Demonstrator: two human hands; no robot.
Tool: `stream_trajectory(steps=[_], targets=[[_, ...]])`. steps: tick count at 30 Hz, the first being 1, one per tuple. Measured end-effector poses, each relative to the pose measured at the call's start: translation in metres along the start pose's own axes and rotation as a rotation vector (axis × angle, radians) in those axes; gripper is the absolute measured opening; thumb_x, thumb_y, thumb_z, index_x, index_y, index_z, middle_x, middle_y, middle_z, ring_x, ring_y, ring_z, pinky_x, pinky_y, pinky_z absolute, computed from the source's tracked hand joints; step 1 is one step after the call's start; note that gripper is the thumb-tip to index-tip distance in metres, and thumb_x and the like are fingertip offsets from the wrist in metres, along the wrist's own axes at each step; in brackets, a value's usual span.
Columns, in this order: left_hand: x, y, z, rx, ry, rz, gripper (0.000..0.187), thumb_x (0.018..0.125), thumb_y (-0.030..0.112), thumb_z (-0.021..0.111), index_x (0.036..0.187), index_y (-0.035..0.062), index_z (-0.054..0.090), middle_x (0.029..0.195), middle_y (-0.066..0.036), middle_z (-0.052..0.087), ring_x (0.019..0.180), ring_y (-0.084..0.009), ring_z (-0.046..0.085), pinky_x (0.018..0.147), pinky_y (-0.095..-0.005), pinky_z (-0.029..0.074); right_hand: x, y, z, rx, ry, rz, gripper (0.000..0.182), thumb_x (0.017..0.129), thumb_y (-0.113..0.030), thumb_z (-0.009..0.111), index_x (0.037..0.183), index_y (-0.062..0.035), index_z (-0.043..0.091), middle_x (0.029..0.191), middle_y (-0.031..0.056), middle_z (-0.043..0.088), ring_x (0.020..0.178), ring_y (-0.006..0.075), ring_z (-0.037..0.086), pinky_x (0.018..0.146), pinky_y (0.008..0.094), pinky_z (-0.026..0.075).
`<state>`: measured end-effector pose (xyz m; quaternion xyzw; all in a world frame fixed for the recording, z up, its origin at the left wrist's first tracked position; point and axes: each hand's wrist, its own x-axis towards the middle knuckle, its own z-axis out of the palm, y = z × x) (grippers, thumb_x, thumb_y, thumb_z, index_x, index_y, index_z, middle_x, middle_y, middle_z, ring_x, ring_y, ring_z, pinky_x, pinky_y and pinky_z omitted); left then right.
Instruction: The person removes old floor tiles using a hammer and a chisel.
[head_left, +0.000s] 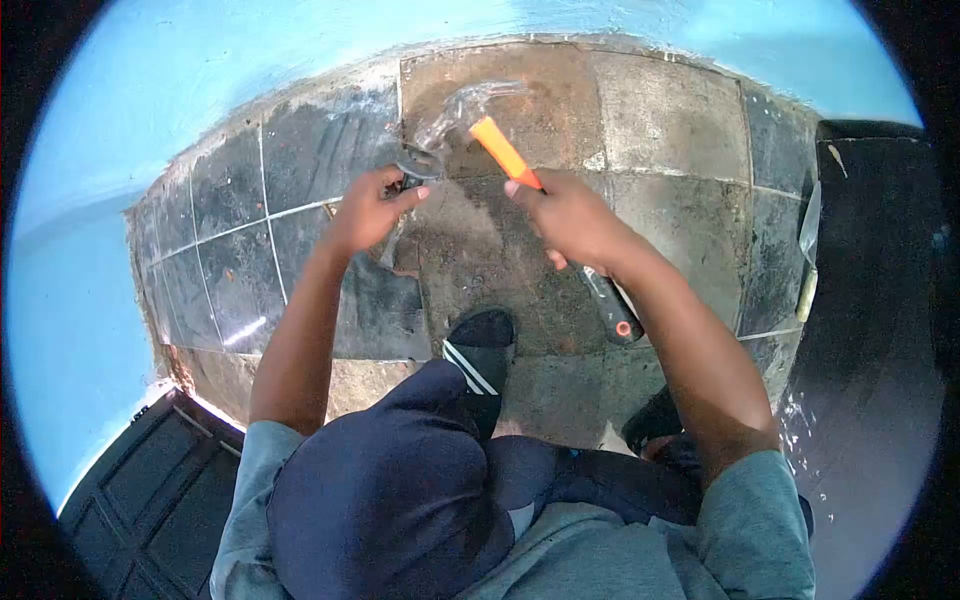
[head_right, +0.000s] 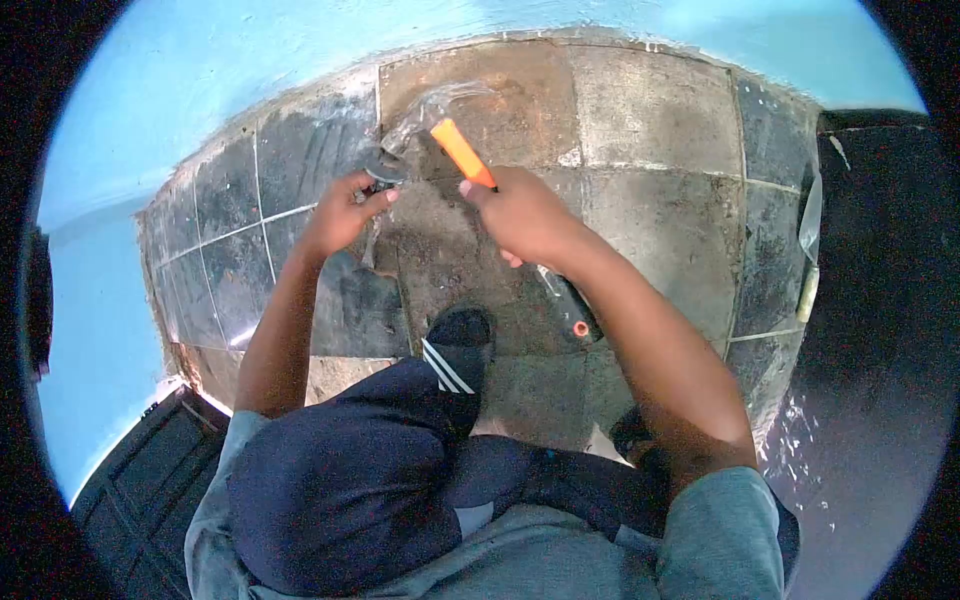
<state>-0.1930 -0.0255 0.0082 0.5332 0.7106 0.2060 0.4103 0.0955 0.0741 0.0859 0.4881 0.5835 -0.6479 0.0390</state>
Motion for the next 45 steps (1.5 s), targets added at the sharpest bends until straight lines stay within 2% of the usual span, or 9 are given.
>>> stream_trajectory(steps=[9, 11, 13, 16, 24, 27, 30, 38, 45], targets=[[-0.002, 0.023, -0.014, 0.087, -0.027, -0.052, 0.042, 0.084, 0.033, 0.080, 0.084, -0.0066, 0.066, 0.068, -0.018, 0.058, 0.064, -0.0201, 0.049, 0.065, -0.0393, 0.045, -0.024, -0.047, -0.087, 0.267, 0.592, -0.248, 0.039, 0.105, -0.043, 0.054, 0.096, -0.0051, 0.057, 0.067, -0.0022, 0.051, 0.048, 0.0089, 0.048, 0.044, 0.0268, 0.042], [-0.002, 0.026, -0.016, 0.087, -0.034, -0.077, 0.041, 0.084, 0.033, 0.080, 0.084, -0.0059, 0.067, 0.069, -0.018, 0.060, 0.063, -0.0213, 0.050, 0.065, -0.0393, 0.046, -0.018, -0.037, -0.063, 0.181, 0.692, -0.179, 0.041, 0.105, -0.041, 0.054, 0.096, -0.0019, 0.058, 0.067, 0.0049, 0.058, 0.050, 0.0158, 0.058, 0.047, 0.0345, 0.049], [-0.001, 0.027, -0.016, 0.080, -0.032, -0.077, 0.041, 0.083, 0.033, 0.081, 0.084, -0.0055, 0.068, 0.069, -0.018, 0.061, 0.063, -0.0220, 0.051, 0.065, -0.0394, 0.046, -0.003, -0.006, -0.026, -0.182, 0.449, -0.117, 0.044, 0.103, -0.040, 0.055, 0.106, 0.0030, 0.062, 0.071, 0.0128, 0.064, 0.052, 0.0233, 0.062, 0.055, 0.0430, 0.053], [-0.001, 0.023, -0.014, 0.088, -0.030, -0.067, 0.040, 0.083, 0.033, 0.081, 0.084, -0.0050, 0.068, 0.069, -0.018, 0.061, 0.062, -0.0231, 0.052, 0.065, -0.0397, 0.046, -0.006, 0.004, 0.002, -0.144, 0.031, -0.043, 0.045, 0.103, -0.037, 0.057, 0.112, 0.0058, 0.062, 0.070, 0.0161, 0.064, 0.051, 0.0256, 0.064, 0.055, 0.0436, 0.053], [-0.010, 0.010, 0.014, 0.090, 0.131, 0.001, 0.039, 0.094, 0.032, 0.070, 0.113, -0.0020, 0.065, 0.093, -0.023, 0.070, 0.083, -0.0329, 0.068, 0.075, -0.0411, 0.050, -0.012, 0.024, -0.023, 0.054, 0.185, 0.038, 0.042, 0.105, -0.035, 0.055, 0.110, 0.0063, 0.060, 0.061, 0.0094, 0.056, 0.043, 0.0193, 0.057, 0.043, 0.0368, 0.046], [-0.045, 0.015, 0.003, -0.028, 0.105, -0.086, 0.033, 0.100, 0.019, 0.066, 0.125, -0.0008, 0.060, 0.106, -0.011, 0.070, 0.098, -0.0201, 0.065, 0.088, -0.0348, 0.051, -0.020, 0.030, -0.037, 0.025, 0.265, 0.022, 0.040, 0.104, -0.035, 0.059, 0.103, 0.0056, 0.059, 0.060, 0.0079, 0.055, 0.043, 0.0183, 0.056, 0.043, 0.0354, 0.044], [-0.089, 0.013, -0.002, -0.143, 0.294, 0.062, 0.034, 0.096, 0.019, 0.068, 0.121, -0.0032, 0.064, 0.109, -0.021, 0.072, 0.105, -0.0316, 0.069, 0.091, -0.0386, 0.051, -0.028, 0.031, -0.046, -0.036, 0.301, 0.005, 0.038, 0.101, -0.033, 0.064, 0.100, 0.0043, 0.060, 0.061, 0.0083, 0.057, 0.046, 0.0191, 0.058, 0.046, 0.0361, 0.046], [-0.075, -0.016, -0.007, -0.343, 0.550, -0.080, 0.032, 0.104, 0.028, 0.062, 0.112, -0.0034, 0.065, 0.105, -0.013, 0.070, 0.100, -0.0170, 0.064, 0.091, -0.0347, 0.050, 0.003, 0.095, -0.037, -0.139, 0.336, -0.122, 0.032, 0.093, -0.022, 0.070, 0.108, 0.0054, 0.061, 0.078, 0.0156, 0.066, 0.066, 0.0236, 0.068, 0.067, 0.0396, 0.053], [-0.016, -0.014, 0.003, 0.019, 0.354, -0.125, 0.030, 0.103, 0.024, 0.063, 0.112, -0.0052, 0.061, 0.096, -0.009, 0.072, 0.088, -0.0167, 0.066, 0.081, -0.0330, 0.051, -0.004, 0.085, -0.029, 0.003, 0.271, -0.059, 0.041, 0.088, -0.011, 0.065, 0.126, 0.0033, 0.056, 0.081, 0.0131, 0.067, 0.074, 0.0214, 0.068, 0.071, 0.0366, 0.052]])
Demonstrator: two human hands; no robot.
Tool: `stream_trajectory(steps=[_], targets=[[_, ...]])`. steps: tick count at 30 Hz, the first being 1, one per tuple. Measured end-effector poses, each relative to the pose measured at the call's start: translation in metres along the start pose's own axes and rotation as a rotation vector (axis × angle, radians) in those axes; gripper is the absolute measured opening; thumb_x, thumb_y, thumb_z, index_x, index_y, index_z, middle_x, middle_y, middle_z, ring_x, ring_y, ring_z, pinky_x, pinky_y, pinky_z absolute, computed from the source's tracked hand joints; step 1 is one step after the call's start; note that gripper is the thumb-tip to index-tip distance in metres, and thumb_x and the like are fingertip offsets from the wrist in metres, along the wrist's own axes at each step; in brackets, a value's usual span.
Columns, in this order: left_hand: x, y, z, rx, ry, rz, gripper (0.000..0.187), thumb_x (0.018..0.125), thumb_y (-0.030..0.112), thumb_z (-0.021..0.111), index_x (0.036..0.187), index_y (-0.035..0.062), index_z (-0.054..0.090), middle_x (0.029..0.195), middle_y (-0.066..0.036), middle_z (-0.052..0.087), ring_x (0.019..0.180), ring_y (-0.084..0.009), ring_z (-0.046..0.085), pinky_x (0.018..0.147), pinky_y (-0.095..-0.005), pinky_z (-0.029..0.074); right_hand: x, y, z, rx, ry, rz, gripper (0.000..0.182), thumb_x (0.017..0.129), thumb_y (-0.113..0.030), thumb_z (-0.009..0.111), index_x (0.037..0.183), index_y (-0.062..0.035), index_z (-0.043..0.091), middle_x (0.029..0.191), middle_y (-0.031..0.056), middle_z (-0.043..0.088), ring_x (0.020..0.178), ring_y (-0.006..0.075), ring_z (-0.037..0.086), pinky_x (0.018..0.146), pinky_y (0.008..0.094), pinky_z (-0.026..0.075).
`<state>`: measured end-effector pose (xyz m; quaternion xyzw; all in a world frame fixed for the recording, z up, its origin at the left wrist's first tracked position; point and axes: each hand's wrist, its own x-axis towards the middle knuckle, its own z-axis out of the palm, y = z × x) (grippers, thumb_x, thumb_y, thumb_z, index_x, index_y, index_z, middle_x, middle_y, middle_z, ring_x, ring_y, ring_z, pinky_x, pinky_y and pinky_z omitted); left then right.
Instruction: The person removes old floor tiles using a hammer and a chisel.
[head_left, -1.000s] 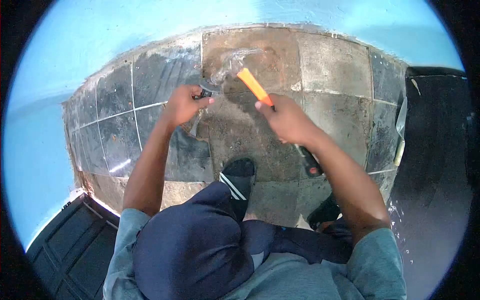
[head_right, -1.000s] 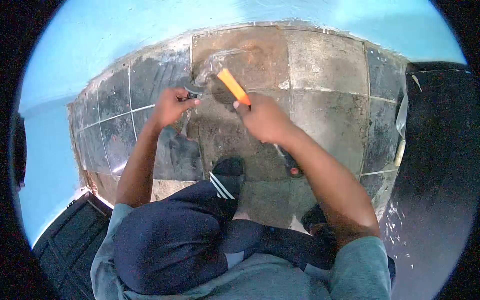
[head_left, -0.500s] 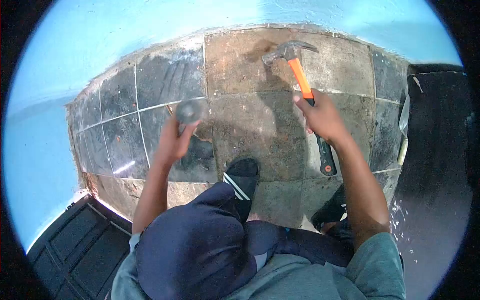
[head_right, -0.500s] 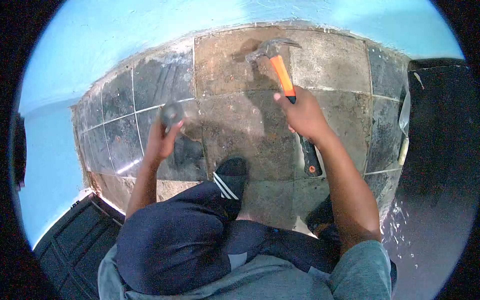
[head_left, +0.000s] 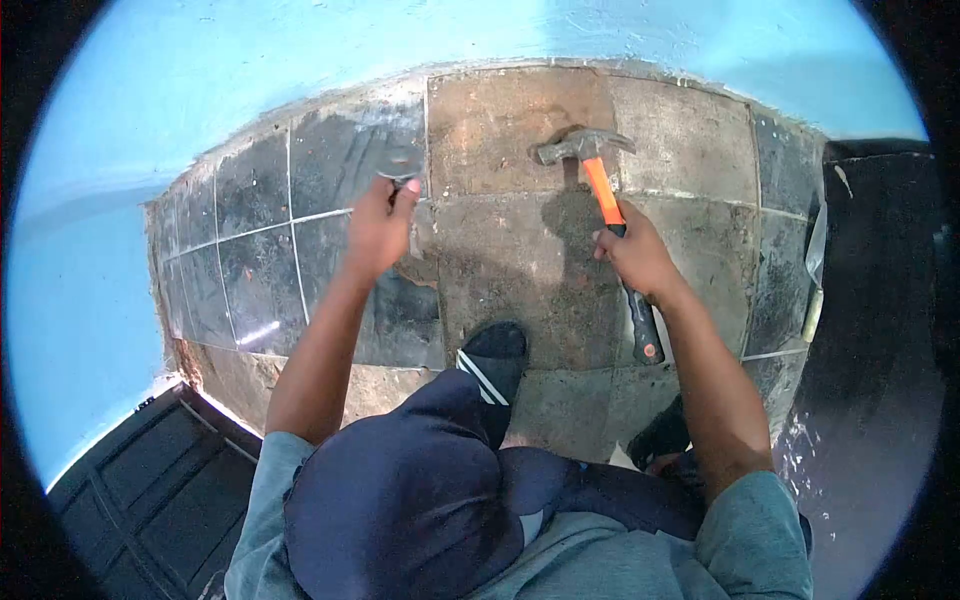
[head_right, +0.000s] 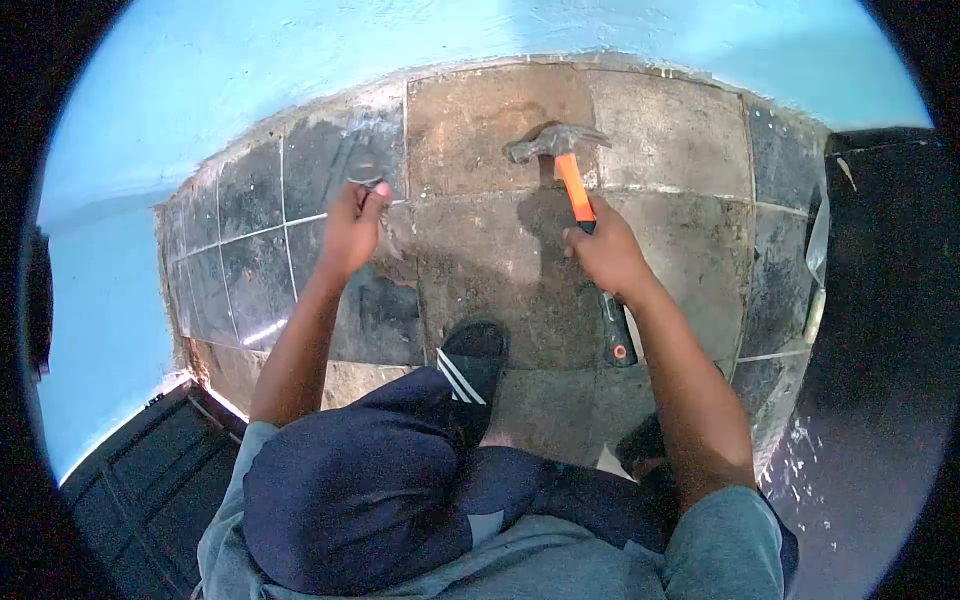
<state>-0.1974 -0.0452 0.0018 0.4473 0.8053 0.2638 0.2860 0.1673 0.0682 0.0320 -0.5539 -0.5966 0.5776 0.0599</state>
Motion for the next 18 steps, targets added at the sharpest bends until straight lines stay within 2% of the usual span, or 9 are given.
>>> stream_trajectory(steps=[2, 5, 8, 11, 14, 15, 18], targets=[[-0.007, 0.051, -0.008, 0.199, -0.023, -0.005, 0.032, 0.102, 0.024, 0.064, 0.111, -0.0067, 0.060, 0.092, -0.011, 0.072, 0.084, -0.0160, 0.067, 0.077, -0.0334, 0.051, 0.001, 0.004, -0.001, -0.006, -0.012, 0.011, 0.039, 0.089, -0.007, 0.062, 0.126, 0.0037, 0.054, 0.079, 0.0070, 0.065, 0.070, 0.0153, 0.063, 0.067, 0.0317, 0.049], [0.002, 0.047, -0.001, 0.101, -0.057, -0.051, 0.035, 0.101, 0.027, 0.065, 0.111, -0.0062, 0.060, 0.091, -0.016, 0.073, 0.082, -0.0176, 0.068, 0.074, -0.0346, 0.051, 0.005, 0.015, 0.000, -0.031, 0.003, -0.074, 0.037, 0.089, -0.008, 0.063, 0.123, 0.0041, 0.055, 0.078, 0.0072, 0.063, 0.070, 0.0148, 0.062, 0.066, 0.0320, 0.048], [0.005, -0.008, 0.029, 0.002, -0.010, 0.010, 0.036, 0.100, 0.030, 0.066, 0.112, -0.0036, 0.061, 0.089, -0.017, 0.073, 0.080, -0.0203, 0.069, 0.073, -0.0360, 0.051, -0.002, -0.015, -0.008, -0.092, -0.012, -0.021, 0.041, 0.086, -0.011, 0.064, 0.124, 0.0032, 0.057, 0.087, 0.0175, 0.069, 0.080, 0.0265, 0.069, 0.077, 0.0389, 0.052], [0.000, 0.013, 0.018, 0.006, -0.051, -0.014, 0.037, 0.098, 0.031, 0.066, 0.118, 0.0000, 0.064, 0.081, -0.022, 0.069, 0.072, -0.0385, 0.067, 0.067, -0.0447, 0.050, 0.000, -0.030, -0.017, -0.199, 0.065, -0.129, 0.042, 0.088, -0.013, 0.065, 0.126, 0.0029, 0.057, 0.093, 0.0190, 0.068, 0.087, 0.0261, 0.067, 0.080, 0.0380, 0.051], [-0.002, 0.025, 0.010, -0.001, -0.176, 0.032, 0.038, 0.097, 0.032, 0.067, 0.116, -0.0005, 0.065, 0.082, -0.022, 0.069, 0.073, -0.0376, 0.068, 0.067, -0.0448, 0.050, 0.005, -0.047, -0.021, -0.086, 0.212, -0.195, 0.041, 0.090, -0.013, 0.066, 0.127, 0.0028, 0.056, 0.099, 0.0180, 0.066, 0.090, 0.0239, 0.064, 0.084, 0.0367, 0.050], [-0.003, 0.033, 0.007, -0.009, -0.204, 0.046, 0.039, 0.097, 0.034, 0.067, 0.114, -0.0010, 0.065, 0.082, -0.022, 0.069, 0.074, -0.0381, 0.068, 0.068, -0.0455, 0.050, 0.004, -0.050, -0.020, -0.014, 0.298, -0.333, 0.043, 0.091, -0.010, 0.065, 0.131, 0.0023, 0.054, 0.100, 0.0155, 0.064, 0.087, 0.0210, 0.061, 0.082, 0.0364, 0.050], [-0.007, 0.047, 0.008, 0.032, -0.267, 0.079, 0.042, 0.096, 0.038, 0.068, 0.107, -0.0021, 0.065, 0.084, -0.023, 0.069, 0.078, -0.0398, 0.069, 0.070, -0.0476, 0.050, -0.002, -0.077, -0.024, 0.013, 0.447, -0.335, 0.045, 0.092, -0.006, 0.063, 0.134, 0.0017, 0.052, 0.102, 0.0137, 0.064, 0.085, 0.0195, 0.060, 0.080, 0.0365, 0.051]])
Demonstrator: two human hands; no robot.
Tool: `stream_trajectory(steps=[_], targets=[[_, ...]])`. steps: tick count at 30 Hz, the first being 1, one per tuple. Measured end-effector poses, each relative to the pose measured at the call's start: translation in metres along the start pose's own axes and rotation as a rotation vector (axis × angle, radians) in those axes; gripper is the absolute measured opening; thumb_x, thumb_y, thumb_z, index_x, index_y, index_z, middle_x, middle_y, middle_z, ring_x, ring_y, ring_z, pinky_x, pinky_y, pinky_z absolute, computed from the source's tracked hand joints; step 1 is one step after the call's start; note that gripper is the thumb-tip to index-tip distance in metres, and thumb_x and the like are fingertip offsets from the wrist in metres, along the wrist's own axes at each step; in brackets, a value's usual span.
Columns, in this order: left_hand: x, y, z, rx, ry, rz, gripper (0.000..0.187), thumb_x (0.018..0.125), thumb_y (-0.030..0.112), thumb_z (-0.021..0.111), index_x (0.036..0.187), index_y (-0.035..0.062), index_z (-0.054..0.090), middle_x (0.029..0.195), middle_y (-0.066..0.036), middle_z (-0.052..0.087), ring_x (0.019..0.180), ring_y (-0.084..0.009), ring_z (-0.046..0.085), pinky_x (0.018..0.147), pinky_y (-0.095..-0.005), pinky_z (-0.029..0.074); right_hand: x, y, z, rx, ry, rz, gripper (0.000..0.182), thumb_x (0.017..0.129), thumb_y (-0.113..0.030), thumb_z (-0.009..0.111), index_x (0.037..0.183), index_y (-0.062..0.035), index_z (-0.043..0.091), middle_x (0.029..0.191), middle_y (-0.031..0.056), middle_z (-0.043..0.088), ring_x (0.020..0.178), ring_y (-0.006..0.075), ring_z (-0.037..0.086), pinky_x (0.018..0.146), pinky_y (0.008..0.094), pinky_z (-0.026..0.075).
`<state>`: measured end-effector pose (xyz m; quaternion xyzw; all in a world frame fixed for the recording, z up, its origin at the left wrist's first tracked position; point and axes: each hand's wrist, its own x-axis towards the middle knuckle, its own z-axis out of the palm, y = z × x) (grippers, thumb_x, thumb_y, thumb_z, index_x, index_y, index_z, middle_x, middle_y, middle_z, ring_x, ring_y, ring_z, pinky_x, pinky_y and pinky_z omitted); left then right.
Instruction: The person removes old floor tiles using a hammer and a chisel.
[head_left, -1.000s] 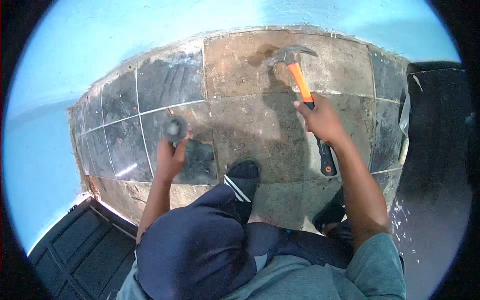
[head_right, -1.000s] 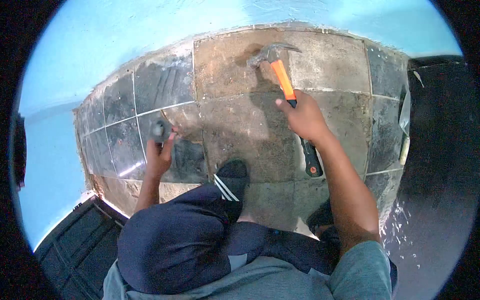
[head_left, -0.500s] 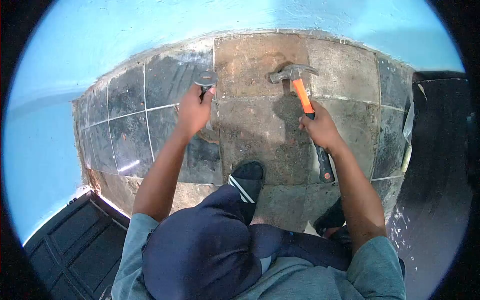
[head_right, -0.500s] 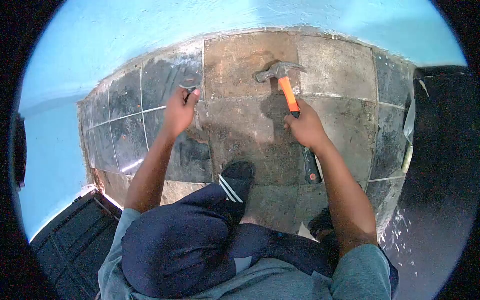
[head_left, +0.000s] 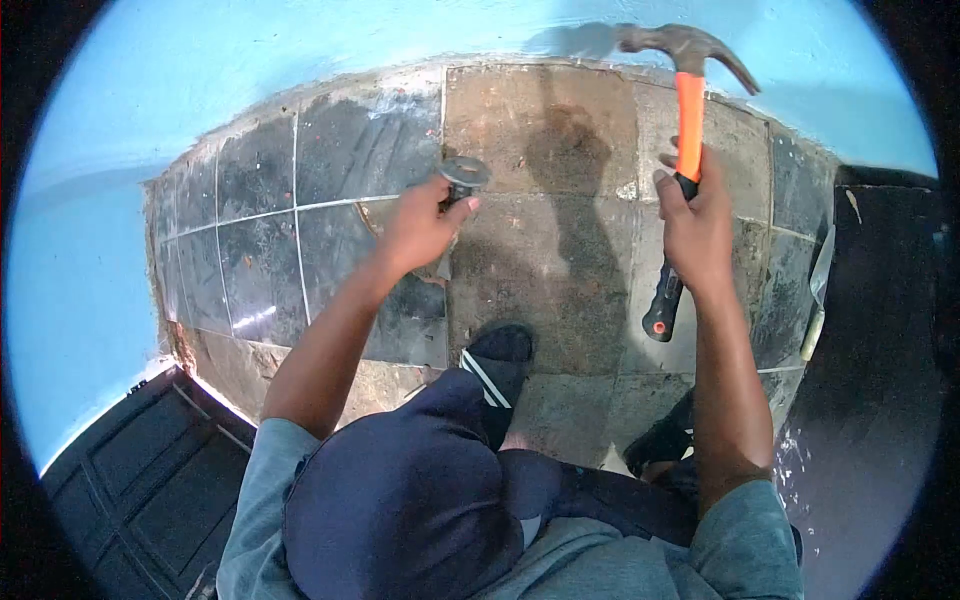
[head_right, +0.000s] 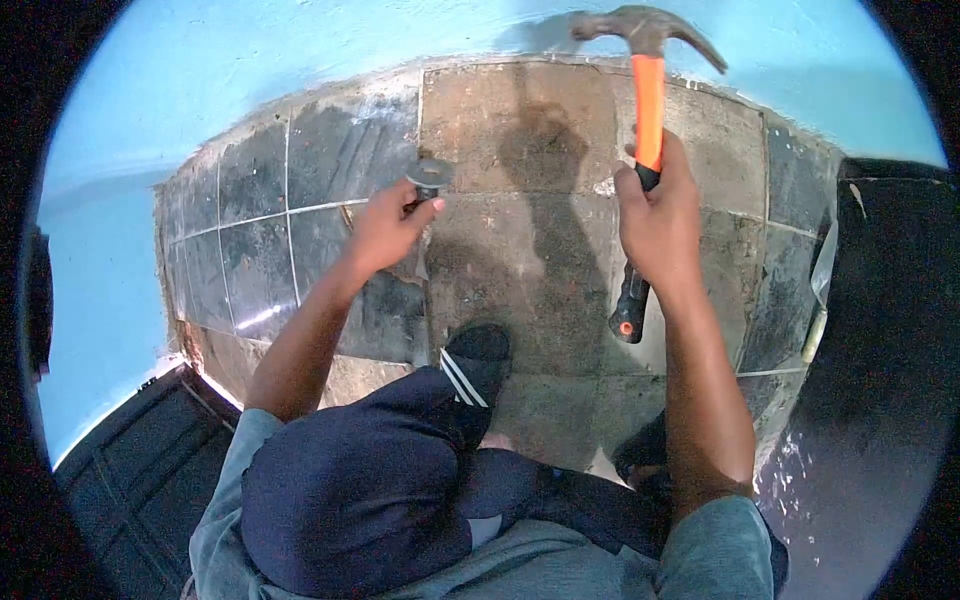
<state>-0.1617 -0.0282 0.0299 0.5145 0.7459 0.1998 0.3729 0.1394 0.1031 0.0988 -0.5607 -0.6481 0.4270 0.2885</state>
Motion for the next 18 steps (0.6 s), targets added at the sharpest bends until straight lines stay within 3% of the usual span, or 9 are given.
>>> stream_trajectory(steps=[1, 4, 6, 9, 12, 14, 17, 18], targets=[[0.001, -0.002, 0.004, 0.058, -0.013, 0.002, 0.042, 0.096, 0.039, 0.068, 0.105, -0.0021, 0.065, 0.085, -0.023, 0.069, 0.080, -0.0406, 0.068, 0.071, -0.0484, 0.050, -0.001, -0.002, 0.001, 0.002, 0.010, 0.003, 0.049, 0.090, -0.007, 0.064, 0.136, 0.0006, 0.050, 0.100, 0.0191, 0.065, 0.085, 0.0237, 0.064, 0.080, 0.0380, 0.052], [0.001, 0.017, 0.008, 0.165, -0.040, -0.002, 0.044, 0.095, 0.041, 0.068, 0.103, -0.0018, 0.065, 0.087, -0.024, 0.069, 0.083, -0.0437, 0.068, 0.072, -0.0508, 0.050, -0.022, -0.005, 0.017, -0.207, -0.196, 0.078, 0.051, 0.087, -0.008, 0.065, 0.136, -0.0007, 0.051, 0.098, 0.0248, 0.066, 0.087, 0.0325, 0.068, 0.082, 0.0415, 0.052], [0.001, 0.022, 0.011, 0.184, -0.025, 0.022, 0.044, 0.095, 0.042, 0.068, 0.104, -0.0015, 0.066, 0.088, -0.025, 0.069, 0.084, -0.0453, 0.067, 0.074, -0.0517, 0.050, -0.030, -0.004, 0.020, -0.298, -0.572, -0.120, 0.045, 0.088, -0.007, 0.062, 0.131, 0.0032, 0.055, 0.097, 0.0245, 0.064, 0.084, 0.0318, 0.064, 0.080, 0.0406, 0.051], [0.002, 0.014, 0.015, 0.149, 0.016, 0.054, 0.044, 0.095, 0.041, 0.068, 0.106, -0.0011, 0.065, 0.089, -0.025, 0.069, 0.086, -0.0464, 0.066, 0.075, -0.0518, 0.050, -0.025, 0.001, 0.016, -0.225, -0.561, -0.137, 0.044, 0.088, -0.008, 0.062, 0.131, 0.0022, 0.056, 0.098, 0.0205, 0.066, 0.085, 0.0273, 0.065, 0.080, 0.0393, 0.051], [-0.001, 0.015, 0.009, 0.116, 0.001, 0.017, 0.044, 0.095, 0.042, 0.068, 0.107, -0.0007, 0.065, 0.090, -0.024, 0.069, 0.087, -0.0465, 0.066, 0.076, -0.0519, 0.051, -0.011, -0.022, -0.008, -0.198, -0.384, -0.038, 0.045, 0.088, -0.008, 0.063, 0.132, 0.0017, 0.055, 0.098, 0.0188, 0.066, 0.082, 0.0242, 0.062, 0.079, 0.0389, 0.051], [0.000, 0.013, 0.007, 0.138, 0.009, 0.017, 0.045, 0.095, 0.042, 0.068, 0.108, -0.0004, 0.065, 0.091, -0.024, 0.070, 0.088, -0.0462, 0.066, 0.077, -0.0520, 0.051, 0.005, -0.017, -0.023, -0.101, -0.192, -0.062, 0.041, 0.087, -0.011, 0.065, 0.125, 0.0036, 0.057, 0.099, 0.0252, 0.068, 0.082, 0.0344, 0.066, 0.081, 0.0436, 0.052], [0.000, 0.019, 0.007, 0.232, -0.025, -0.039, 0.045, 0.095, 0.043, 0.068, 0.109, 0.0000, 0.065, 0.094, -0.024, 0.070, 0.091, -0.0457, 0.067, 0.078, -0.0520, 0.051, 0.013, -0.032, -0.023, -0.031, 0.069, -0.009, 0.045, 0.088, -0.013, 0.064, 0.129, 0.0031, 0.055, 0.099, 0.0256, 0.069, 0.082, 0.0364, 0.068, 0.076, 0.0446, 0.052], [-0.001, 0.020, 0.009, 0.204, -0.032, -0.018, 0.045, 0.094, 0.043, 0.068, 0.109, 0.0002, 0.066, 0.095, -0.024, 0.070, 0.092, -0.0455, 0.067, 0.079, -0.0521, 0.051, 0.009, -0.029, -0.019, -0.109, 0.018, -0.004, 0.044, 0.087, -0.011, 0.063, 0.129, 0.0027, 0.056, 0.098, 0.0243, 0.068, 0.080, 0.0349, 0.066, 0.076, 0.0448, 0.052]])
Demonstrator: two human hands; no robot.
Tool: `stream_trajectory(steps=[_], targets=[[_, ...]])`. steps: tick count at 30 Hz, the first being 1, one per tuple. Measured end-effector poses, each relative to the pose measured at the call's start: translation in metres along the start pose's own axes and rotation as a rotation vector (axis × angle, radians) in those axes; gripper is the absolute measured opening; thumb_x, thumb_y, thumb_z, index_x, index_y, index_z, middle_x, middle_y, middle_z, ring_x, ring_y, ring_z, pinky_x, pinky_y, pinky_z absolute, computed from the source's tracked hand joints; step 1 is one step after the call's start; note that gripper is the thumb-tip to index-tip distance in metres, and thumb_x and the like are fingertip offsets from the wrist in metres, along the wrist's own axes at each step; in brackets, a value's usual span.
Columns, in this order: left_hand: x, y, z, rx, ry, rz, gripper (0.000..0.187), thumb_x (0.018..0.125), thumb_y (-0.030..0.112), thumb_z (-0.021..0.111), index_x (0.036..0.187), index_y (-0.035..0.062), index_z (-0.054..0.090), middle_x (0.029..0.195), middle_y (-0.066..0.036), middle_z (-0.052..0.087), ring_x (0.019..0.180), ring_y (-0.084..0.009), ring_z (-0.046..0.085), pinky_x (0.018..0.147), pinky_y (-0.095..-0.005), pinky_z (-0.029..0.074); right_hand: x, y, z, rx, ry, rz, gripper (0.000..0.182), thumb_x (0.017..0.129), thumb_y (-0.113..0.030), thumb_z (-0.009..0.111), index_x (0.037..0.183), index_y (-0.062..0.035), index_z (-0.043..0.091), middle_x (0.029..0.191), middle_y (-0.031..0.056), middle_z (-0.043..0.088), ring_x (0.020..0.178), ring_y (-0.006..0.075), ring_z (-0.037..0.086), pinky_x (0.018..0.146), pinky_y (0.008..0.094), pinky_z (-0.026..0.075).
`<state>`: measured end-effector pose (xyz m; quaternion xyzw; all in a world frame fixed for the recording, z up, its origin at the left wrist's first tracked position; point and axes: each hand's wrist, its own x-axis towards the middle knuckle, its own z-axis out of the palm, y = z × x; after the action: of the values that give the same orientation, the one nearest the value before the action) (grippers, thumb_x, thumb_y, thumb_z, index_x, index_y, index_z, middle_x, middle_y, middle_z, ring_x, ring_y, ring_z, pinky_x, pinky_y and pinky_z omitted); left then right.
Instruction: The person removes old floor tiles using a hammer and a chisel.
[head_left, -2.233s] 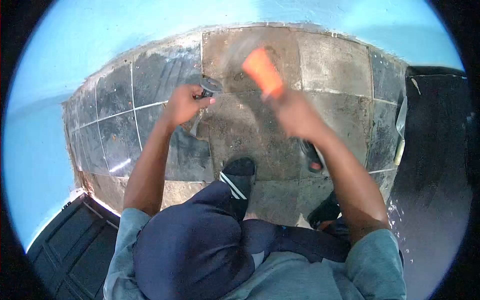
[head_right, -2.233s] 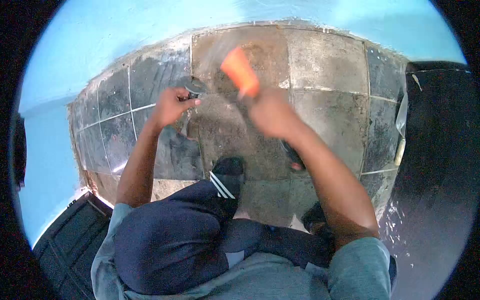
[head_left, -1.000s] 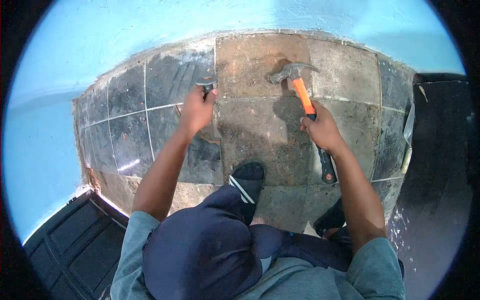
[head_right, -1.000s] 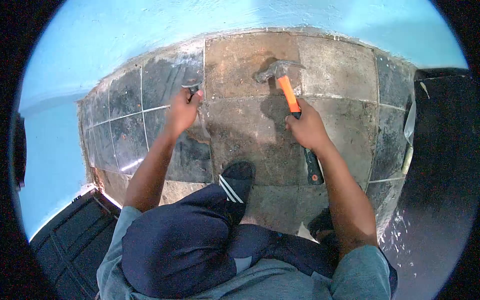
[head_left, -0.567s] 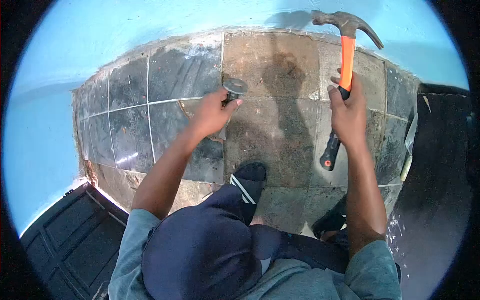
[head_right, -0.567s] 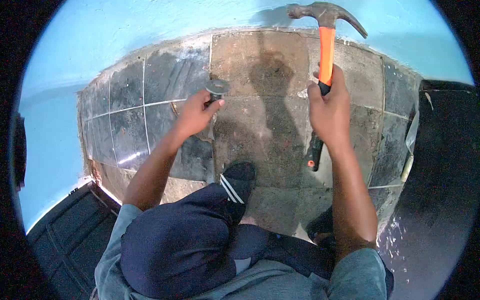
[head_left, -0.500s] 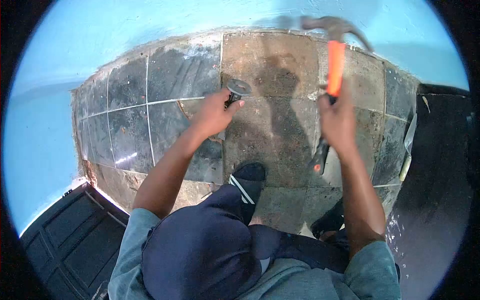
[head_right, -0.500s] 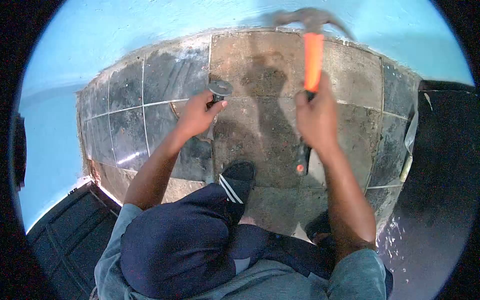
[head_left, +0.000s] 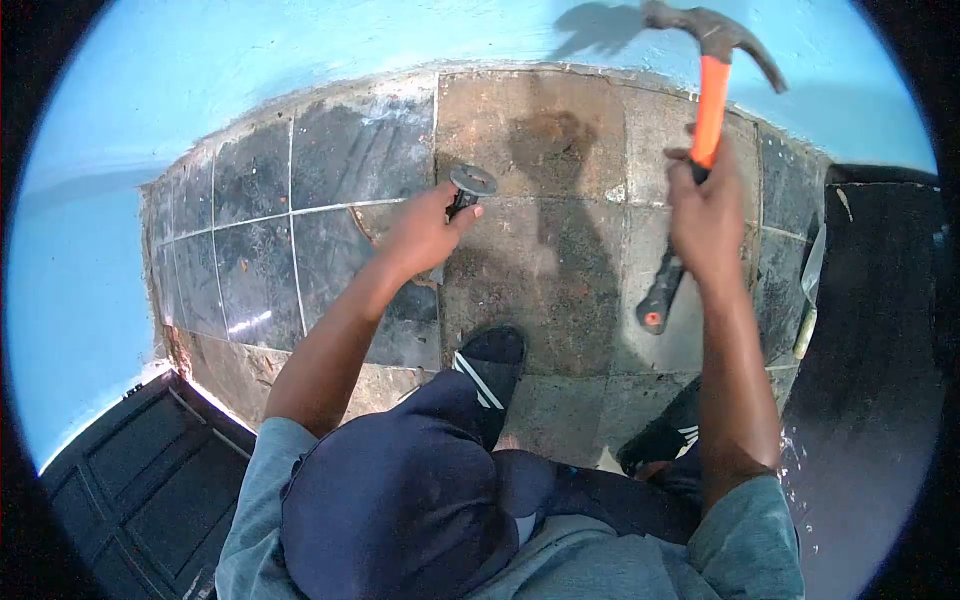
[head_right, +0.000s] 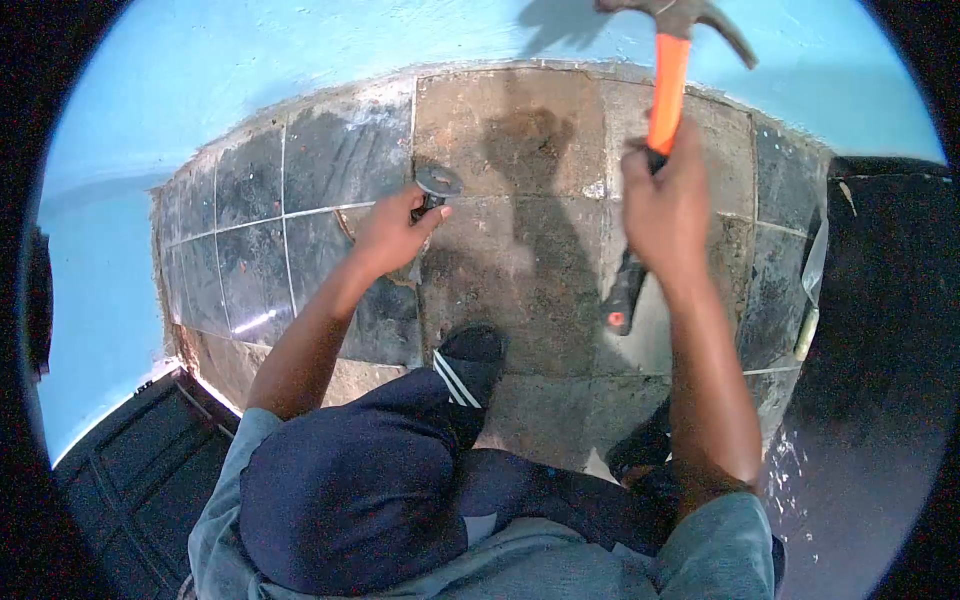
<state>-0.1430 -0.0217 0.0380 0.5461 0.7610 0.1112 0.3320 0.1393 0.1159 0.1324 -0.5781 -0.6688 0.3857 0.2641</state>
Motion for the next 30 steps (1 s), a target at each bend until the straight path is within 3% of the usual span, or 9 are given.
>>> stream_trajectory(steps=[2, 4, 6, 8, 12, 22, 23, 29, 30], targets=[[0.001, -0.002, 0.005, -0.053, -0.005, 0.049, 0.045, 0.094, 0.043, 0.068, 0.109, 0.0005, 0.066, 0.097, -0.024, 0.070, 0.093, -0.0453, 0.067, 0.080, -0.0522, 0.051, -0.015, 0.015, 0.019, -0.154, -0.098, 0.000, 0.043, 0.087, -0.007, 0.062, 0.129, 0.0017, 0.056, 0.096, 0.0215, 0.065, 0.075, 0.0320, 0.062, 0.074, 0.0451, 0.051], [0.001, -0.002, 0.006, 0.128, -0.117, 0.074, 0.043, 0.093, 0.042, 0.069, 0.108, 0.0014, 0.067, 0.099, -0.024, 0.070, 0.096, -0.0448, 0.066, 0.083, -0.0523, 0.051, -0.031, 0.022, 0.032, -0.320, -0.595, -0.166, 0.039, 0.084, -0.008, 0.063, 0.121, 0.0023, 0.057, 0.095, 0.0275, 0.065, 0.087, 0.0430, 0.066, 0.079, 0.0501, 0.051], [-0.005, -0.022, 0.017, 0.243, -0.195, 0.145, 0.041, 0.092, 0.040, 0.069, 0.107, 0.0022, 0.068, 0.102, -0.024, 0.070, 0.101, -0.0441, 0.065, 0.087, -0.0522, 0.051, -0.043, 0.040, 0.047, -0.388, -0.802, -0.187, 0.050, 0.082, -0.011, 0.061, 0.131, -0.0019, 0.055, 0.102, 0.0290, 0.068, 0.098, 0.0473, 0.066, 0.088, 0.0554, 0.052], [-0.024, -0.067, 0.045, 0.285, -0.232, 0.257, 0.039, 0.091, 0.039, 0.069, 0.106, 0.0029, 0.069, 0.106, -0.024, 0.069, 0.108, -0.0432, 0.064, 0.091, -0.0522, 0.050, -0.060, 0.059, 0.049, -0.371, -0.809, -0.187, 0.049, 0.081, -0.011, 0.062, 0.129, -0.0014, 0.056, 0.103, 0.0291, 0.068, 0.101, 0.0476, 0.065, 0.091, 0.0542, 0.051], [-0.063, -0.041, -0.009, 0.171, -0.087, 0.202, 0.031, 0.090, 0.027, 0.071, 0.113, 0.0060, 0.070, 0.116, -0.020, 0.069, 0.116, -0.0411, 0.059, 0.100, -0.0523, 0.045, -0.060, 0.061, 0.032, -0.231, -0.679, -0.128, 0.049, 0.080, -0.009, 0.065, 0.128, 0.0011, 0.056, 0.100, 0.0316, 0.066, 0.099, 0.0496, 0.064, 0.087, 0.0515, 0.051], [-0.040, -0.033, -0.046, 0.043, 0.335, 0.080, 0.035, 0.090, 0.032, 0.073, 0.097, -0.0017, 0.071, 0.089, -0.023, 0.067, 0.089, -0.0432, 0.063, 0.076, -0.0499, 0.049, -0.008, 0.031, -0.015, -0.282, -0.442, -0.038, 0.040, 0.084, -0.008, 0.063, 0.122, 0.0011, 0.055, 0.091, 0.0263, 0.064, 0.089, 0.0469, 0.063, 0.079, 0.0500, 0.048], [-0.037, -0.033, -0.044, 0.053, 0.337, 0.059, 0.035, 0.091, 0.033, 0.072, 0.096, -0.0022, 0.071, 0.088, -0.023, 0.066, 0.088, -0.0433, 0.064, 0.075, -0.0502, 0.049, -0.008, 0.033, -0.015, -0.240, -0.424, -0.032, 0.035, 0.086, -0.004, 0.061, 0.120, 0.0020, 0.056, 0.080, 0.0123, 0.054, 0.073, 0.0209, 0.054, 0.071, 0.0371, 0.045], [-0.028, -0.025, -0.055, 0.100, 0.151, 0.029, 0.034, 0.091, 0.033, 0.072, 0.101, 0.0011, 0.072, 0.090, -0.022, 0.067, 0.086, -0.0429, 0.064, 0.076, -0.0494, 0.050, -0.007, 0.043, -0.018, -0.097, -0.408, -0.011, 0.033, 0.089, -0.003, 0.061, 0.122, 0.0002, 0.057, 0.086, 0.0035, 0.056, 0.069, 0.0114, 0.053, 0.063, 0.0293, 0.044], [-0.028, -0.019, -0.057, 0.088, 0.083, 0.042, 0.033, 0.091, 0.034, 0.072, 0.102, 0.0024, 0.073, 0.091, -0.022, 0.068, 0.087, -0.0428, 0.064, 0.076, -0.0493, 0.050, -0.006, 0.040, -0.018, -0.067, -0.368, -0.001, 0.033, 0.089, -0.004, 0.061, 0.121, 0.0005, 0.056, 0.085, 0.0078, 0.057, 0.071, 0.0161, 0.055, 0.066, 0.0326, 0.045]])
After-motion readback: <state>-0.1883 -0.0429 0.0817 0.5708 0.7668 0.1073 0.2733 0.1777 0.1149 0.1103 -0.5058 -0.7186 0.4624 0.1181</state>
